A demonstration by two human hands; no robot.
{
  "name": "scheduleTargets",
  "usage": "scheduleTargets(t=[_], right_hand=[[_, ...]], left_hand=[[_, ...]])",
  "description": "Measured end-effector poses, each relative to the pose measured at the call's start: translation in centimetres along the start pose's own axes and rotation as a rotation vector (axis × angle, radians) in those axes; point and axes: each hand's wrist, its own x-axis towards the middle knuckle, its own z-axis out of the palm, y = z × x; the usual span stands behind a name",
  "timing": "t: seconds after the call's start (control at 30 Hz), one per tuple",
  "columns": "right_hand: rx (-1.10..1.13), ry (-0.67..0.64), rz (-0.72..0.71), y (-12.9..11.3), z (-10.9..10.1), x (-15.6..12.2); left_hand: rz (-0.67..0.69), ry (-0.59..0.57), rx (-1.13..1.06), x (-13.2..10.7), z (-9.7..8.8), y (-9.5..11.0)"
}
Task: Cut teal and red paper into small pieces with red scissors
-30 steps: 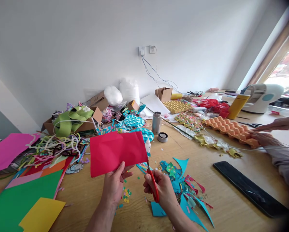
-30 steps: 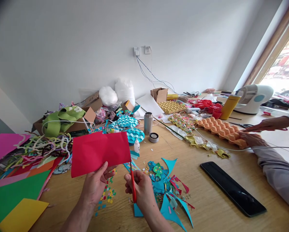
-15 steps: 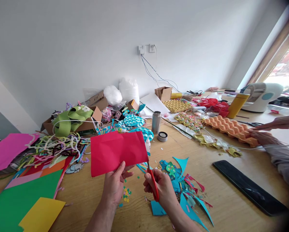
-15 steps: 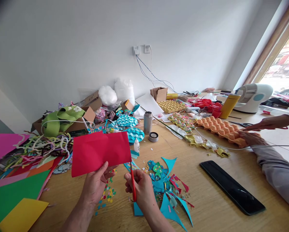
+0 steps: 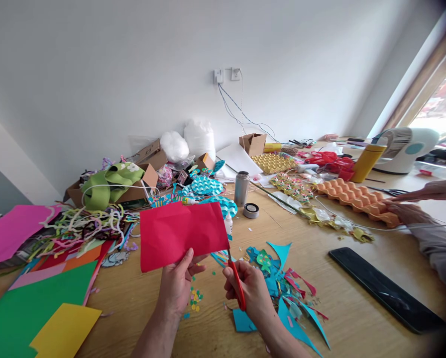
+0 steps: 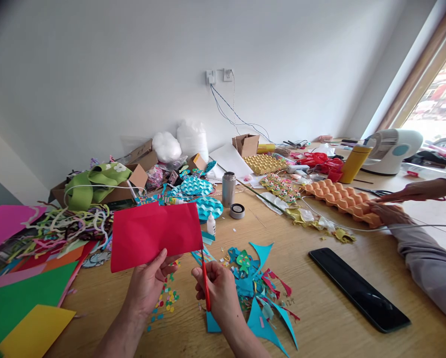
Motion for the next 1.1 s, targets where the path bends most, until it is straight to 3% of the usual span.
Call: scheduleTargets(t=[0.5,1.1], right_hand=[[-0.018,0.068,0.046,-0.07,0.02,0.02],[0.031,0.04,0.017,-0.19,0.0,0.16]], left_hand=[[0.002,-0.016,0.001,0.05,-0.03,-0.04],[-0.033,-0.029,0.018,-0.25,0.11,-0.18]])
